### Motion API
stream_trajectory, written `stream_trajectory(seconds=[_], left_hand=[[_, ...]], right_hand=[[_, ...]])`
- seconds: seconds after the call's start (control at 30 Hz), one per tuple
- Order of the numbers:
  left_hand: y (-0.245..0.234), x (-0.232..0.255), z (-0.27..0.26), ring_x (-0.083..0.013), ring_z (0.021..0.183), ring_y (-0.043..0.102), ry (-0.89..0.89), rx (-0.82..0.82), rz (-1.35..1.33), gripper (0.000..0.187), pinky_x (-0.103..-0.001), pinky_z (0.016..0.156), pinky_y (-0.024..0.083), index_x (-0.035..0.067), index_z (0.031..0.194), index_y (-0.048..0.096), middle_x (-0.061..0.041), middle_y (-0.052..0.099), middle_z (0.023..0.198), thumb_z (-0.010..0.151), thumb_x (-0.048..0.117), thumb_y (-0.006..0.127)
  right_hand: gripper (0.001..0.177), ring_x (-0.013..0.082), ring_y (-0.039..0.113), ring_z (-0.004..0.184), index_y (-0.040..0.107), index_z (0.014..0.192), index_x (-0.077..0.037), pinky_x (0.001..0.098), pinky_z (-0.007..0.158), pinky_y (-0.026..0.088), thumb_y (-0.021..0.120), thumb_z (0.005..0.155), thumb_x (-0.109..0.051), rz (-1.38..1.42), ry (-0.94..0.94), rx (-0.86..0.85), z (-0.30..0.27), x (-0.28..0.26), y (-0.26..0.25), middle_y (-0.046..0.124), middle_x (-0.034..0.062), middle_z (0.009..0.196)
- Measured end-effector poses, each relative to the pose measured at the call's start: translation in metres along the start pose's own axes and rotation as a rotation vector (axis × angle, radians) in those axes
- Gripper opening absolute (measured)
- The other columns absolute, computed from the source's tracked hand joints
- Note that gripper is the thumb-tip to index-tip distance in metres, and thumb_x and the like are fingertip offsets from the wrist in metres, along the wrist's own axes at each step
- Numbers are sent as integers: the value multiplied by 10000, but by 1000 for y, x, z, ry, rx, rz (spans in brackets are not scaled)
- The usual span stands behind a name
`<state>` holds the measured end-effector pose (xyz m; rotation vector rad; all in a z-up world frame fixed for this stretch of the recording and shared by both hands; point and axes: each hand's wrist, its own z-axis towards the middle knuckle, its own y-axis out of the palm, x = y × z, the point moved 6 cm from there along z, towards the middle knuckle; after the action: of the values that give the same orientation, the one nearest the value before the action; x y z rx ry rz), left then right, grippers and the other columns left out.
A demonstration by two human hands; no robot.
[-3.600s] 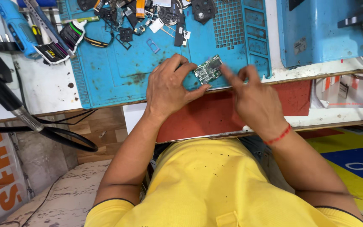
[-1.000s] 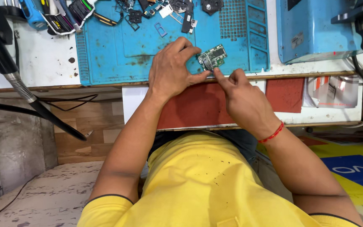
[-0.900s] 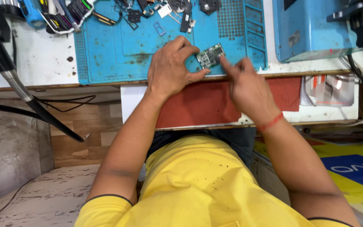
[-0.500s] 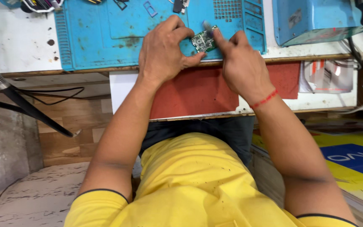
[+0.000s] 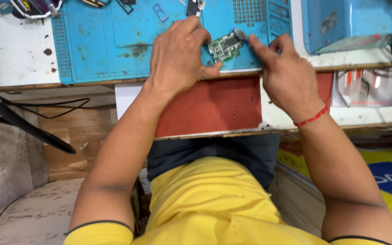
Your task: The person cleans a small green circuit board with a brush, then uses a soldering iron to work on specific components on the board. The workspace is cluttered with various electronic parts and tools.
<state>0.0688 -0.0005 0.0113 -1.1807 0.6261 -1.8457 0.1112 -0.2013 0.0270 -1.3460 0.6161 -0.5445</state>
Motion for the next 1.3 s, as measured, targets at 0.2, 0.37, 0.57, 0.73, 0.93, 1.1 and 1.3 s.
stream_trajectory(seconds=[0.2,0.37,0.57,0.73,0.93,1.1,1.3], left_hand=[[2,-21,25,-296,889,628,56,-170,-61,497,-448,731,523,67,860,705,-69,601,902,617,397,987],[7,-30,14,-280,930,612,126,-50,-104,522,-428,794,522,93,986,709,-52,591,977,648,392,971],[5,-30,17,-288,911,599,120,-104,-105,523,-432,768,508,82,936,682,-61,577,959,651,410,973],[-1,-23,17,-275,908,587,174,-83,-99,526,-424,780,504,82,921,668,-51,566,953,659,426,967],[0,-26,17,-262,877,574,146,-111,-97,549,-416,747,488,90,886,669,-38,557,921,625,475,959],[4,-28,17,-259,863,572,141,-100,-69,511,-412,754,487,111,855,676,-32,552,904,634,476,958],[-2,-20,21,-245,860,571,113,-107,-86,531,-409,763,492,109,874,677,-24,558,904,633,490,957]], right_hand=[[527,376,629,641,665,1410,-234,483,589,531,656,908,-73,161,42,-59,3,-8,7,614,139,1048],[561,372,629,687,610,1498,-183,471,586,531,633,956,-39,140,32,-90,-2,-12,14,604,139,1082],[525,372,615,596,601,1468,-169,469,512,517,655,947,-126,114,83,-129,1,-16,16,596,141,1067],[542,339,611,578,621,1468,-194,447,494,517,620,943,-60,29,86,-157,14,-26,3,603,119,1054],[532,322,609,570,595,1453,-186,433,472,510,636,933,-83,153,76,-204,20,-37,-1,598,122,1049],[651,317,596,535,564,1497,-199,429,469,510,623,873,-24,12,97,-240,-7,-10,23,600,129,1046],[589,333,617,655,573,1523,-191,433,538,515,614,956,-35,24,99,-112,28,-26,-10,602,107,1108]])
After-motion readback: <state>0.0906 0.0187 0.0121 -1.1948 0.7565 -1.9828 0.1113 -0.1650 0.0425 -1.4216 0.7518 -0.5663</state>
